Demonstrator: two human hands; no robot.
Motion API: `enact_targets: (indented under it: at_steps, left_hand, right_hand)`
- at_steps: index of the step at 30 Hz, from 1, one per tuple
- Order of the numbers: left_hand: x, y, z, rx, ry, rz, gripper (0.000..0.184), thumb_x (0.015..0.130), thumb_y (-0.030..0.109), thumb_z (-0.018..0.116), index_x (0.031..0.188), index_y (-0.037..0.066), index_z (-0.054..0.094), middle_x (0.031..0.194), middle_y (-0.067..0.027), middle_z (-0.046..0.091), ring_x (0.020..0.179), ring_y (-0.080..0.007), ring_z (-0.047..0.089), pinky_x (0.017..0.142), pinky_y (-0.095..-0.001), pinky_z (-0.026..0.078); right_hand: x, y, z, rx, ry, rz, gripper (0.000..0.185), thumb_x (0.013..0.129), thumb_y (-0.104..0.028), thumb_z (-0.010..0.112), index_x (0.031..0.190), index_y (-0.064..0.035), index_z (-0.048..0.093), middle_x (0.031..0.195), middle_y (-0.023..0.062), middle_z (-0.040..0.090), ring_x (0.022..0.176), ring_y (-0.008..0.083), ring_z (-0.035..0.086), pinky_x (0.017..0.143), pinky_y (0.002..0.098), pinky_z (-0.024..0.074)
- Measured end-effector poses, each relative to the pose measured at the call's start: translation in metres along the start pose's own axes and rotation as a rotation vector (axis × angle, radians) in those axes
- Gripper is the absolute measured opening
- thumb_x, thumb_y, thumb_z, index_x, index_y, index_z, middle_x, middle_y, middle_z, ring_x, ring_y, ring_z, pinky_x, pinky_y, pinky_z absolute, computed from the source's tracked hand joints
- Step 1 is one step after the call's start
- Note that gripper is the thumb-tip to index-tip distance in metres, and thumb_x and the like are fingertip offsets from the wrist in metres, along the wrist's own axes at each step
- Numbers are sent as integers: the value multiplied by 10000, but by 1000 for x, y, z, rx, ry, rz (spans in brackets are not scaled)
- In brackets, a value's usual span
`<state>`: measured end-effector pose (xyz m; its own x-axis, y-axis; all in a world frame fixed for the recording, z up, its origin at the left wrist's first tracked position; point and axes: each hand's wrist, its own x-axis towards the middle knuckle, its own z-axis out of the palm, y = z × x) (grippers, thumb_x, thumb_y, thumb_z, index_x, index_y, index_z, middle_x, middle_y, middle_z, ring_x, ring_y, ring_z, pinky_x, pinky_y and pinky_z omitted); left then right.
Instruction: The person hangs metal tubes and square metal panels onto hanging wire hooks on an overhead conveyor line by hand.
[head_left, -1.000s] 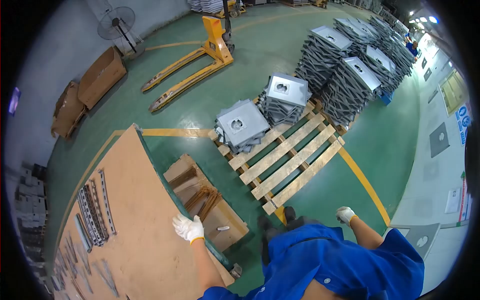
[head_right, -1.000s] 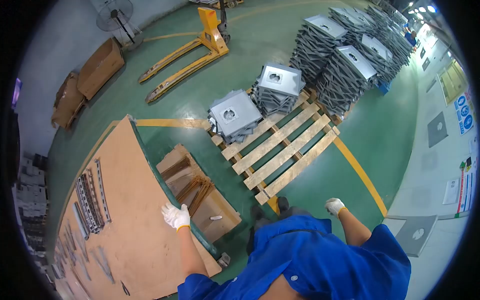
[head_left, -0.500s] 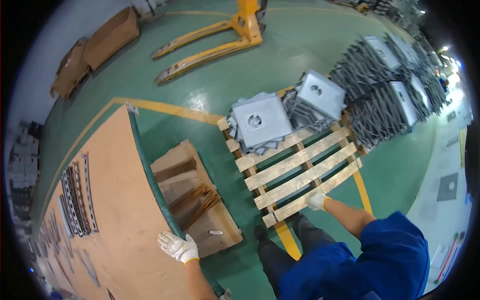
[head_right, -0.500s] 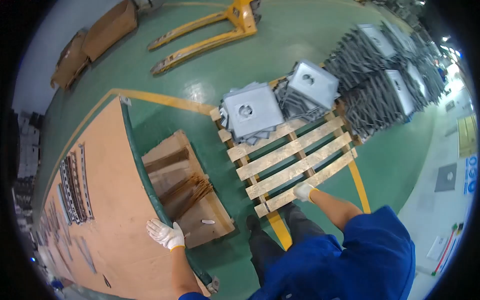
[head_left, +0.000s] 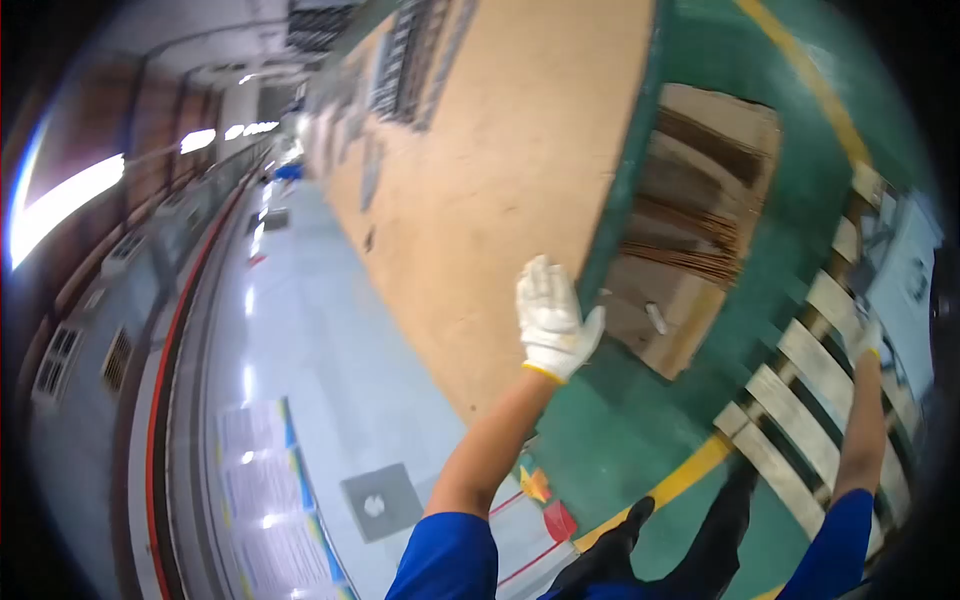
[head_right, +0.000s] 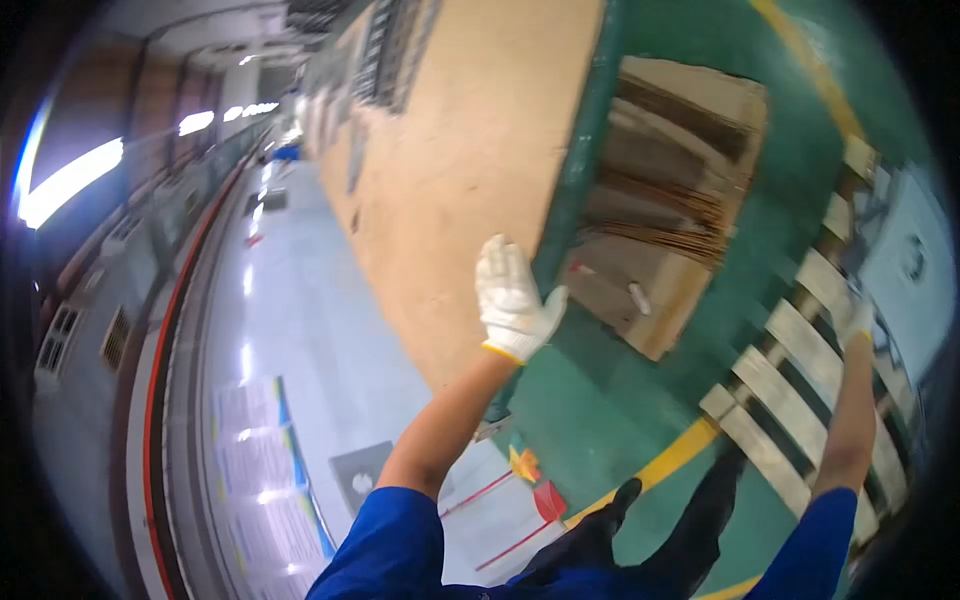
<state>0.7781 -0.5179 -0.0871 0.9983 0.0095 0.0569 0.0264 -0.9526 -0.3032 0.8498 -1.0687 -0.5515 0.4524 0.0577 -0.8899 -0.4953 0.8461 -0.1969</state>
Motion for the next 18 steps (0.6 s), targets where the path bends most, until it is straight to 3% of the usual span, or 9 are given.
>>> enact_targets:
  at_steps: [3,6,9,15,18]
  left_hand:
    - [3,5,14,-129,109,88,1019,698,303,828,1492,-64,305,1491,-365,374,1382,-525,386,1163,-619,277]
    - [2,3,10,-121,122,94,1062,678,268,828,1515,-36,248,1498,-364,358,1376,-526,387,1147,-630,297]
    - [4,5,16,-132,135,98,1058,662,265,836,1500,-37,264,1482,-358,371,1366,-526,391,1137,-627,312]
    - [10,6,6,-147,118,74,980,611,250,865,1393,-47,354,1407,-335,425,1306,-516,427,1104,-615,352]
    - [11,4,9,-170,146,80,939,594,248,872,1345,-46,391,1384,-331,437,1289,-510,439,1089,-605,370]
  right_hand:
    - [54,-14,-10,203,237,-78,529,1024,-467,514,1323,-32,561,1211,114,657,1151,265,631,1027,375,529]
    - [62,-24,1,398,196,-6,552,1039,-404,496,1416,-1,484,1407,126,584,1328,292,544,1109,398,475]
    - [58,-22,24,443,271,-149,557,1051,-339,468,1488,2,406,1531,127,486,1438,302,434,1173,433,408]
    - [32,-28,26,369,280,-189,524,1066,-288,433,1511,-19,376,1518,89,504,1429,290,445,1188,456,386]
    - [-2,-34,27,373,270,-235,531,1067,-295,426,1514,-13,371,1538,80,487,1434,287,443,1171,418,398]
